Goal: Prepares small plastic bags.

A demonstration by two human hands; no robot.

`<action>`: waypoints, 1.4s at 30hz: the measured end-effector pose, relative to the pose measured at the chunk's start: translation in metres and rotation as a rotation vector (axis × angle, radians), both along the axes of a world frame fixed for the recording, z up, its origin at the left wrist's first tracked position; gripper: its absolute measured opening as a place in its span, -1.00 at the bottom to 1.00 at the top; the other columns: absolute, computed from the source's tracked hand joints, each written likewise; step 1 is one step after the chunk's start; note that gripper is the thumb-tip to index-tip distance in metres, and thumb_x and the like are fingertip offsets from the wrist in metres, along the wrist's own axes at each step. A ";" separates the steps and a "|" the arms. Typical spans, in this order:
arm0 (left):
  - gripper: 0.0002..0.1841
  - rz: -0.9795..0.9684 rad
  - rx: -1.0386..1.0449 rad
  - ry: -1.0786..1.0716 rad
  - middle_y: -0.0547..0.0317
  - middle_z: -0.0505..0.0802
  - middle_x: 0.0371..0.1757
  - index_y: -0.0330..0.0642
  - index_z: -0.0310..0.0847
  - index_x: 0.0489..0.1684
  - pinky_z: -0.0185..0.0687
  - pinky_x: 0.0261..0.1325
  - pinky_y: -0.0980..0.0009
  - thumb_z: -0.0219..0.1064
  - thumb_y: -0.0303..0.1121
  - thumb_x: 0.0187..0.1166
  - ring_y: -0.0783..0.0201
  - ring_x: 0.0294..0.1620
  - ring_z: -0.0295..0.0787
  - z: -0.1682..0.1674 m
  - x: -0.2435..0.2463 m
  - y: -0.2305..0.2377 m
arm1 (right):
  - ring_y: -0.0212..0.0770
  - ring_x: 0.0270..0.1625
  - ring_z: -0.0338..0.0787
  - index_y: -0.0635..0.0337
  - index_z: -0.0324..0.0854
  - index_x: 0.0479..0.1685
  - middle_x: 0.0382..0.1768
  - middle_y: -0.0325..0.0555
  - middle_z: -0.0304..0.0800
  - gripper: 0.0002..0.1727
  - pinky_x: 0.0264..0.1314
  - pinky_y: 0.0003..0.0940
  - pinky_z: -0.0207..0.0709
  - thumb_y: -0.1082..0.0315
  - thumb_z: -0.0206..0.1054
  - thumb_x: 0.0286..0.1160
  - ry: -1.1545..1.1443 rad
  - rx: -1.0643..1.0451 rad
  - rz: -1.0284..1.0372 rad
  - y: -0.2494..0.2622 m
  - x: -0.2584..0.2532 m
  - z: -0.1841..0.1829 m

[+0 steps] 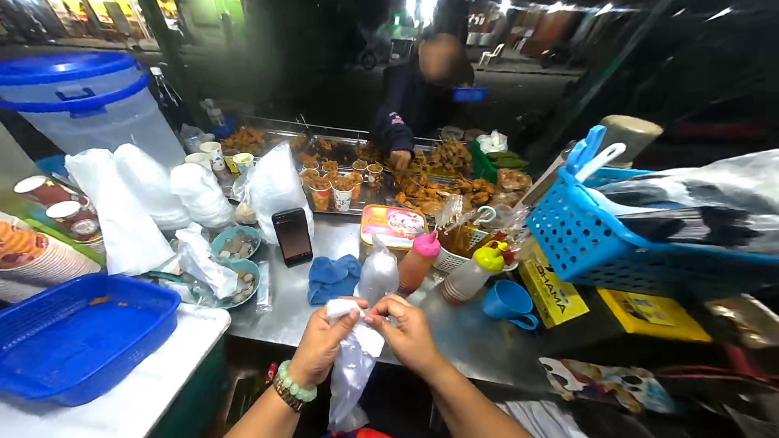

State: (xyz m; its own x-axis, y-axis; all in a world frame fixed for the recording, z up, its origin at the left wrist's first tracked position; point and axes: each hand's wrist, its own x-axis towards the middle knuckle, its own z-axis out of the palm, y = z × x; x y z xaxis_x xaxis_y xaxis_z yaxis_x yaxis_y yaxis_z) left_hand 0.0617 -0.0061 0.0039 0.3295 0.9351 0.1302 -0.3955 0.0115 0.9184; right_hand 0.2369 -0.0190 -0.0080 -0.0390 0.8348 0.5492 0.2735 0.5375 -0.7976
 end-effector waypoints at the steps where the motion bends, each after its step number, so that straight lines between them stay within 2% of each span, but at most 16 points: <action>1: -0.78 -0.003 -0.004 -0.002 0.11 0.92 -0.01 -0.35 0.74 0.09 0.82 0.14 0.38 0.34 -0.58 0.55 0.34 -0.03 0.89 0.002 -0.003 -0.001 | -0.50 -0.08 0.79 0.28 0.82 -0.34 -0.29 -0.18 0.86 -0.82 0.10 -0.62 0.65 0.35 0.41 0.49 -0.022 -0.007 0.022 -0.001 0.000 0.002; 4: -0.64 0.017 0.004 0.050 0.21 0.91 -0.07 -0.38 0.68 0.23 0.80 0.12 0.43 0.35 -0.68 0.44 0.41 -0.08 0.86 0.007 -0.007 -0.004 | -0.48 -0.03 0.78 0.30 0.83 -0.22 -0.20 -0.13 0.86 -0.73 0.14 -0.57 0.62 0.30 0.29 0.63 -0.072 -0.103 0.084 -0.003 0.000 0.008; 6: -0.71 0.066 0.016 0.076 0.17 0.91 -0.03 -0.40 0.73 0.14 0.80 0.13 0.44 0.32 -0.68 0.48 0.40 -0.06 0.86 0.007 -0.004 -0.005 | -0.49 -0.04 0.77 0.29 0.82 -0.13 -0.15 -0.14 0.84 -0.71 0.11 -0.59 0.64 0.21 0.37 0.59 -0.052 -0.140 0.106 -0.003 -0.001 0.010; 8: -0.80 0.125 0.038 0.087 0.20 0.90 -0.08 -0.34 0.78 -0.04 0.79 0.10 0.47 0.28 -0.66 0.52 0.43 -0.08 0.84 0.007 -0.001 -0.007 | -0.48 -0.12 0.76 0.29 0.81 -0.24 -0.26 -0.16 0.83 -0.74 0.04 -0.59 0.63 0.21 0.50 0.44 -0.048 -0.136 0.099 -0.002 -0.003 0.009; 11: -0.84 0.174 0.051 0.097 0.23 0.90 -0.13 -0.29 0.78 -0.11 0.79 0.05 0.47 0.28 -0.62 0.56 0.45 -0.13 0.84 0.005 0.000 -0.006 | -0.47 -0.13 0.76 0.27 0.81 -0.33 -0.33 -0.18 0.81 -0.78 0.04 -0.59 0.61 0.27 0.42 0.48 -0.082 -0.132 0.056 -0.001 -0.001 0.009; 13: -0.84 0.154 0.084 0.112 0.22 0.88 -0.06 -0.30 0.78 -0.05 0.78 0.09 0.47 0.28 -0.56 0.59 0.45 -0.07 0.82 0.002 -0.004 -0.005 | -0.44 -0.03 0.77 0.28 0.82 -0.16 -0.19 -0.14 0.84 -0.76 0.14 -0.54 0.63 0.26 0.36 0.57 -0.068 -0.154 0.042 0.000 0.001 0.012; 15: -0.81 0.102 0.151 0.105 0.23 0.86 0.04 -0.29 0.77 0.04 0.76 0.20 0.45 0.29 -0.45 0.64 0.44 0.03 0.81 -0.001 -0.006 -0.005 | -0.33 0.13 0.76 0.30 0.78 0.08 0.02 -0.06 0.85 -0.65 0.28 -0.40 0.59 0.20 0.44 0.51 -0.072 -0.190 0.099 0.001 0.002 0.016; 17: -0.79 0.082 0.207 0.093 0.24 0.85 0.06 -0.26 0.79 0.04 0.75 0.25 0.45 0.32 -0.36 0.67 0.44 0.07 0.80 -0.002 -0.005 -0.008 | -0.30 0.11 0.79 0.33 0.82 -0.04 -0.05 -0.05 0.89 -0.67 0.29 -0.36 0.60 0.23 0.51 0.40 -0.088 -0.171 0.143 0.002 -0.001 0.014; 18: -0.80 0.090 0.220 0.093 0.24 0.86 0.04 -0.26 0.80 0.03 0.74 0.24 0.45 0.34 -0.36 0.65 0.44 0.06 0.80 -0.003 -0.004 -0.008 | -0.33 0.05 0.81 0.33 0.83 -0.21 -0.14 -0.06 0.91 -0.77 0.24 -0.40 0.62 0.29 0.47 0.40 -0.090 -0.129 0.140 0.003 -0.004 0.011; 20: -0.85 0.129 0.188 0.102 0.22 0.90 -0.05 -0.28 0.80 -0.04 0.80 0.12 0.45 0.42 -0.47 0.54 0.43 -0.04 0.84 -0.002 -0.004 -0.008 | -0.37 0.00 0.81 0.32 0.83 -0.33 -0.23 -0.10 0.90 -0.80 0.20 -0.46 0.62 0.37 0.37 0.49 -0.096 -0.064 0.127 0.005 -0.007 0.009; 24: -0.90 0.173 0.130 0.140 0.25 0.92 -0.21 -0.26 0.79 -0.19 0.81 0.02 0.45 0.46 -0.57 0.43 0.44 -0.17 0.86 -0.004 -0.007 -0.007 | -0.22 0.07 0.82 0.31 0.85 -0.26 -0.17 -0.03 0.90 -0.77 0.27 -0.33 0.61 0.40 0.28 0.59 -0.200 -0.055 0.085 0.001 -0.010 0.011; 27: -0.94 0.213 0.125 0.117 0.31 0.84 -0.26 -0.19 0.74 -0.29 0.77 -0.03 0.49 0.47 -0.55 0.42 0.47 -0.20 0.79 -0.009 -0.005 -0.005 | -0.33 -0.10 0.82 0.24 0.87 -0.21 -0.28 -0.12 0.86 -0.81 0.10 -0.47 0.67 0.32 0.39 0.50 -0.173 0.024 -0.059 0.000 -0.015 0.006; 29: -0.92 0.204 0.122 0.082 0.29 0.84 -0.23 -0.18 0.70 -0.25 0.76 -0.02 0.47 0.46 -0.54 0.45 0.45 -0.18 0.79 -0.010 -0.005 -0.004 | -0.43 -0.19 0.81 0.23 0.81 -0.33 -0.36 -0.18 0.85 -0.82 0.03 -0.59 0.65 0.28 0.44 0.44 -0.146 0.096 -0.111 0.001 -0.014 0.002; 33: -0.84 0.184 0.073 0.086 0.24 0.89 -0.21 -0.27 0.69 -0.03 0.82 -0.03 0.45 0.39 -0.57 0.50 0.42 -0.19 0.85 -0.005 -0.003 -0.007 | -0.37 -0.11 0.84 0.27 0.83 -0.34 -0.33 -0.13 0.89 -0.76 0.12 -0.54 0.65 0.33 0.33 0.56 -0.183 0.104 -0.060 -0.003 -0.016 0.002; 38: -0.92 0.191 0.069 0.093 0.36 0.83 -0.32 -0.14 0.74 -0.38 0.75 -0.08 0.52 0.42 -0.51 0.49 0.51 -0.27 0.77 -0.009 -0.002 -0.008 | -0.27 -0.07 0.88 0.32 0.85 -0.14 -0.25 -0.03 0.92 -0.70 0.16 -0.41 0.67 0.37 0.20 0.67 -0.220 -0.044 0.006 -0.010 -0.018 0.004; 42: -0.84 0.089 0.049 0.032 0.39 0.78 -0.22 -0.03 0.72 -0.54 0.68 -0.02 0.56 0.54 -0.36 0.42 0.52 -0.15 0.71 -0.013 -0.004 -0.007 | -0.35 -0.04 0.88 0.29 0.87 -0.11 -0.18 -0.05 0.94 -0.70 0.17 -0.47 0.68 0.36 0.20 0.68 -0.161 -0.088 0.010 -0.010 -0.014 0.003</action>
State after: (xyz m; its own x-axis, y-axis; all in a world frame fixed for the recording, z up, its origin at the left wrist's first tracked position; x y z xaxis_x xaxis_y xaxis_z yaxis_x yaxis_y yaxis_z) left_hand 0.0579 -0.0131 -0.0088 0.2505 0.9536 0.1673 -0.3635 -0.0675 0.9292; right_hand 0.2228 -0.0288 -0.0051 -0.1291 0.8786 0.4598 0.3966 0.4707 -0.7881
